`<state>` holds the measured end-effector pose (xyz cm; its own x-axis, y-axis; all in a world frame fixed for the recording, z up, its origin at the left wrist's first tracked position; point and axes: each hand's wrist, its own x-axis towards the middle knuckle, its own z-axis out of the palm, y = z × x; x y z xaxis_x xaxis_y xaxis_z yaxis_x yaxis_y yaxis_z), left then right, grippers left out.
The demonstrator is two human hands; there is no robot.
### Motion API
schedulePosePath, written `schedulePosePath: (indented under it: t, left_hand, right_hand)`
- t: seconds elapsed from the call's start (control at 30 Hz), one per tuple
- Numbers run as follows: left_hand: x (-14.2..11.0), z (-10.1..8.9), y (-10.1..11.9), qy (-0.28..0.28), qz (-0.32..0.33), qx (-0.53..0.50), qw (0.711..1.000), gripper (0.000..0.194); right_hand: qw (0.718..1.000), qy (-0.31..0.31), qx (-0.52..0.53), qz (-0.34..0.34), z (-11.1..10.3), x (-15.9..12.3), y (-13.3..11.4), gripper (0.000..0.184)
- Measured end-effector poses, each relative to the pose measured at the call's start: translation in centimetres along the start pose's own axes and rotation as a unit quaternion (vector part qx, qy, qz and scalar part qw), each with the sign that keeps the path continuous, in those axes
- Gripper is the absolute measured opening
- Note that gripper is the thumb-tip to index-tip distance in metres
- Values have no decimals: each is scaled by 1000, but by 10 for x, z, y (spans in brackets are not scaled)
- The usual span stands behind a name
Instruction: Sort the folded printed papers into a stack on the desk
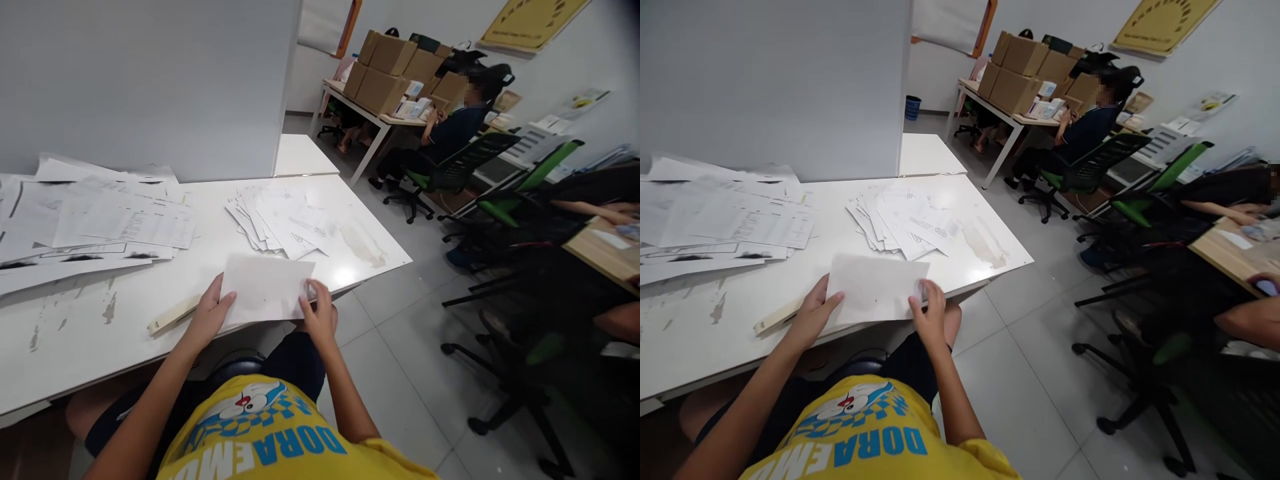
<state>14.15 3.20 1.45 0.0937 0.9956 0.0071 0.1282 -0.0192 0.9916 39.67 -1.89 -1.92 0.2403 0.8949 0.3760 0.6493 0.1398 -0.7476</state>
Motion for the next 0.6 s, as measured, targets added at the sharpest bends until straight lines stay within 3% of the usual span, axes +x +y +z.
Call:
schedulePosePath:
  t: [0.1, 0.2, 0.27, 0.33, 0.47, 0.6]
  left_hand:
    - [-13, 5, 9, 38, 71, 15, 997, 50]
    - [-21, 8, 6, 66, 148, 27, 986, 48]
    - [-23, 10, -3, 79, 187, 28, 979, 52]
    - [-23, 16, -11, 121, 182, 35, 975, 51]
    - [-28, 33, -9, 196, 104, 36, 974, 48]
    - [-49, 28, 11, 284, 150, 79, 944, 55]
  right_hand:
    - [990, -39, 112, 75, -6, 31, 0, 57]
    - [972, -58, 220, 59, -4, 54, -8, 46]
    - [968, -54, 237, 65, 2, 60, -11, 36]
    - [966, -67, 238, 78, 8, 62, -11, 33]
    - [960, -104, 235, 114, 6, 65, -4, 34]
    - [945, -182, 221, 159, -7, 71, -3, 32]
